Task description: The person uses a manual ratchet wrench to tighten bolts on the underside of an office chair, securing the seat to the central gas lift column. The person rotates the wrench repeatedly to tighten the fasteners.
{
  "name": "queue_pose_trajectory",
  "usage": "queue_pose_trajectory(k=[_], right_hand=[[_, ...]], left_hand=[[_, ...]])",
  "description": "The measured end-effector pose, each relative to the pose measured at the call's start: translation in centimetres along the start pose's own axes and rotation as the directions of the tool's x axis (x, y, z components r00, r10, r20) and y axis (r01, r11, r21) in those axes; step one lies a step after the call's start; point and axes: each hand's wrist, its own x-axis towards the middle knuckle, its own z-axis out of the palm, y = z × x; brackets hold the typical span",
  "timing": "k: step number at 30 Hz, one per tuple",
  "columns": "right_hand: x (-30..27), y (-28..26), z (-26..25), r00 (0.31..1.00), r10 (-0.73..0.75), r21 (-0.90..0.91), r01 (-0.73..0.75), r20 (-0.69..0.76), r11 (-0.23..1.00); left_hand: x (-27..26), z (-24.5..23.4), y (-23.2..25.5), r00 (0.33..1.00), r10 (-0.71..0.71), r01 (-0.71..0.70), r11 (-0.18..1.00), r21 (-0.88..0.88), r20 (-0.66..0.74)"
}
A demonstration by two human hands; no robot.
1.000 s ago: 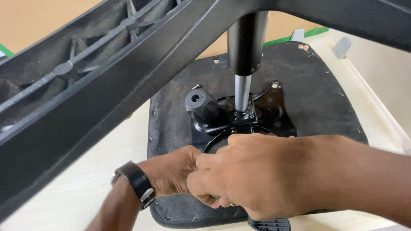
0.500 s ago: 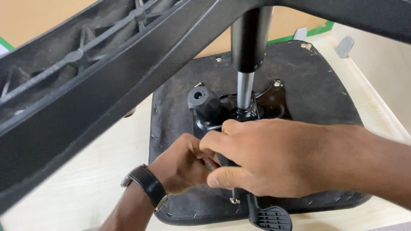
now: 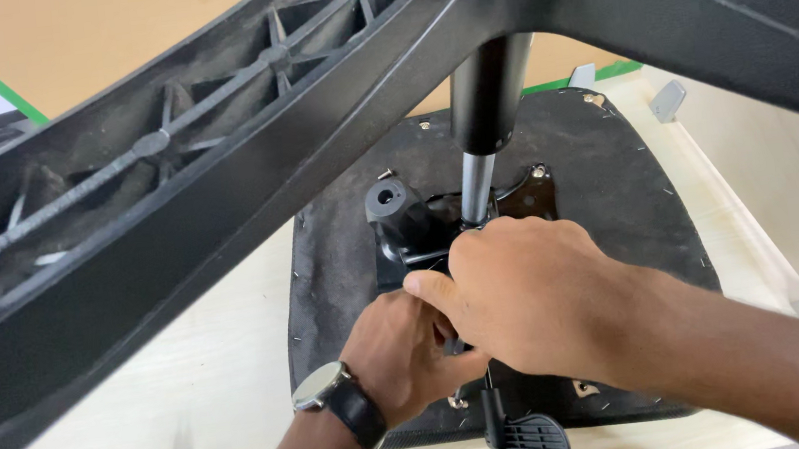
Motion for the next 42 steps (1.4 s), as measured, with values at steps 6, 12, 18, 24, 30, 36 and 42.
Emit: queue_pose_trajectory(k=[6,12,18,24,30,36,42], right_hand=[[0.7,1.0,1.0,0.978,-0.204,-0.229,0.210,0.047,0.951],[-0.5,-0.7,0.7,0.907,-0.413,-0.142,0.421,0.079,0.896],[-2.0,-1.7,-0.3,0.942,-0.283,0.112,0.266,0.182,0.957],[-1.9,-1.0,-0.2,0.810,-0.585,0.197,0.568,0.041,0.799],[-2.0,0.3,-0.9,0.846,-0.465,0.240,0.409,0.263,0.880],[-1.9,0.0,-1.2,0.863,-0.374,0.186,0.328,0.341,0.926],[-2.3,-1.2,-1.3,0.929,-0.237,0.304,0.147,0.285,0.941]], left_hand=[[0.8,-1.1,-0.7,0.972,-0.135,0.188,0.937,-0.294,0.193],[0.9,-2.9,-3.2,0.921,0.135,0.123,0.790,-0.601,0.366],[0.3,-2.9,-2.9,0.867,-0.067,0.293,0.870,-0.396,0.495],[-0.7,-2.9,-2.6,0.839,0.039,0.295,0.806,-0.513,0.543],[-0.5,-3.5,-3.2,0.839,-0.032,0.299,0.861,-0.411,0.544],[-0.8,-3.4,-3.1,0.861,-0.022,0.318,0.804,-0.503,0.509],[-1.2,-2.9,-3.1,0.941,0.087,0.092,0.863,-0.497,0.327]])
